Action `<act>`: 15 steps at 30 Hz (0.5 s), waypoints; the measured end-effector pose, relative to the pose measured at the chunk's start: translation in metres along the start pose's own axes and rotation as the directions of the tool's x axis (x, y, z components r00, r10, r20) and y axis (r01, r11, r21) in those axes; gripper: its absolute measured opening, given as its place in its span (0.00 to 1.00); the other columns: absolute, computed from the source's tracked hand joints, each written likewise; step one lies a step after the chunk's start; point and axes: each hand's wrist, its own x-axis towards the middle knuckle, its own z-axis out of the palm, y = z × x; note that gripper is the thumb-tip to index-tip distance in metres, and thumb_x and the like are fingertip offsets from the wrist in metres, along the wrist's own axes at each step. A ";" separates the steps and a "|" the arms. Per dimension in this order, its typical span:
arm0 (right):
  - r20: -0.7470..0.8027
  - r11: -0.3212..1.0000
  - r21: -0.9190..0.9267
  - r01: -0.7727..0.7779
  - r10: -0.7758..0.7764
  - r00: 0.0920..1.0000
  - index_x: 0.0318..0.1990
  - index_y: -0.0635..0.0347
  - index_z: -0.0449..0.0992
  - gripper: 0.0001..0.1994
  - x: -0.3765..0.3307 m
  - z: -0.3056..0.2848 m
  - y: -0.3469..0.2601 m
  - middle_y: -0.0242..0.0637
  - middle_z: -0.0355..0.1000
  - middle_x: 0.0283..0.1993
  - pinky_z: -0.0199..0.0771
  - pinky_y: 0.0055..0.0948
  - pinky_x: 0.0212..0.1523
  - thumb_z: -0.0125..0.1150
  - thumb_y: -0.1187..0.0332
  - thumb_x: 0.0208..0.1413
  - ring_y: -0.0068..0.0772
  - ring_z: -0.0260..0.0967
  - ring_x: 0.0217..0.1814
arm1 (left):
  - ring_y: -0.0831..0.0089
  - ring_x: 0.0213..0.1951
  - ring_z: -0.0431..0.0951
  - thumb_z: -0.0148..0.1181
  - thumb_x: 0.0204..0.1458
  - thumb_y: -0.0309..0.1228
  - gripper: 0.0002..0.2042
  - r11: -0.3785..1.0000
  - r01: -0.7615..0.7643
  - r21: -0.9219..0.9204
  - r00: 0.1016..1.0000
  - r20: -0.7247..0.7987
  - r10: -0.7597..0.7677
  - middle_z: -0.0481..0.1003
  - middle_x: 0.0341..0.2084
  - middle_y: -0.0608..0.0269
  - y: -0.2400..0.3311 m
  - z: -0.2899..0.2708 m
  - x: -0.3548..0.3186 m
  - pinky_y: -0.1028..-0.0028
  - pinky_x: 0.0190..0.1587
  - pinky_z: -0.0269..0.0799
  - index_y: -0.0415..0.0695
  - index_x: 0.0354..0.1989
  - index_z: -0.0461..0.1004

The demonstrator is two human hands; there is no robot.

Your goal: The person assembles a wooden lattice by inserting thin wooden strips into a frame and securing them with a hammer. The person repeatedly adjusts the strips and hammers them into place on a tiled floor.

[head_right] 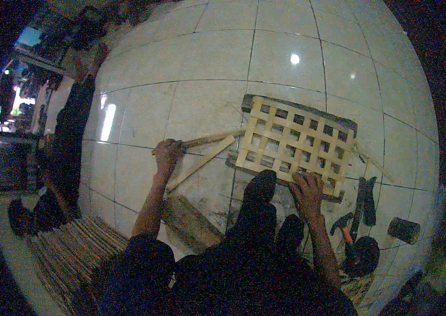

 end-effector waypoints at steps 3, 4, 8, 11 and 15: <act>0.022 1.000 0.014 -0.017 0.016 1.000 0.45 0.56 0.76 0.16 0.002 -0.003 -0.002 0.40 0.68 0.45 0.60 0.45 0.54 0.66 0.66 0.47 0.47 0.61 0.52 | 0.59 0.41 0.74 0.64 0.44 0.30 0.13 0.993 0.045 -0.111 0.995 -0.078 -0.054 0.75 0.38 0.59 -0.015 -0.015 0.002 0.62 0.46 0.67 0.45 0.40 0.77; 0.034 1.000 0.018 -0.019 0.018 0.999 0.45 0.55 0.76 0.16 0.003 -0.003 -0.003 0.40 0.67 0.45 0.60 0.44 0.54 0.66 0.66 0.47 0.47 0.60 0.52 | 0.59 0.39 0.74 0.64 0.45 0.29 0.12 0.987 0.060 -0.147 0.992 -0.105 -0.076 0.75 0.37 0.58 -0.021 -0.019 0.002 0.63 0.44 0.68 0.44 0.40 0.77; 0.032 1.000 0.001 -0.019 0.019 0.999 0.45 0.55 0.76 0.16 -0.001 0.001 0.004 0.41 0.67 0.45 0.61 0.45 0.55 0.66 0.65 0.47 0.47 0.60 0.53 | 0.55 0.35 0.74 0.59 0.50 0.28 0.09 0.930 0.149 -0.335 0.978 -0.087 -0.188 0.72 0.31 0.53 -0.013 -0.026 -0.004 0.61 0.39 0.69 0.41 0.40 0.74; 0.043 1.000 0.000 -0.027 0.027 0.999 0.45 0.54 0.75 0.16 -0.002 0.001 0.005 0.40 0.67 0.45 0.61 0.45 0.55 0.66 0.64 0.47 0.48 0.61 0.53 | 0.57 0.36 0.74 0.62 0.48 0.25 0.11 0.930 0.167 -0.329 0.976 -0.077 -0.202 0.72 0.34 0.52 -0.008 -0.027 -0.016 0.64 0.38 0.69 0.40 0.40 0.72; 0.049 0.999 -0.019 -0.027 0.028 0.998 0.46 0.54 0.75 0.17 -0.001 0.001 0.004 0.40 0.67 0.45 0.62 0.46 0.54 0.66 0.64 0.47 0.48 0.61 0.52 | 0.56 0.36 0.74 0.62 0.49 0.25 0.11 0.950 0.176 -0.259 0.977 -0.071 -0.201 0.72 0.34 0.51 -0.004 -0.017 -0.027 0.63 0.39 0.70 0.39 0.41 0.72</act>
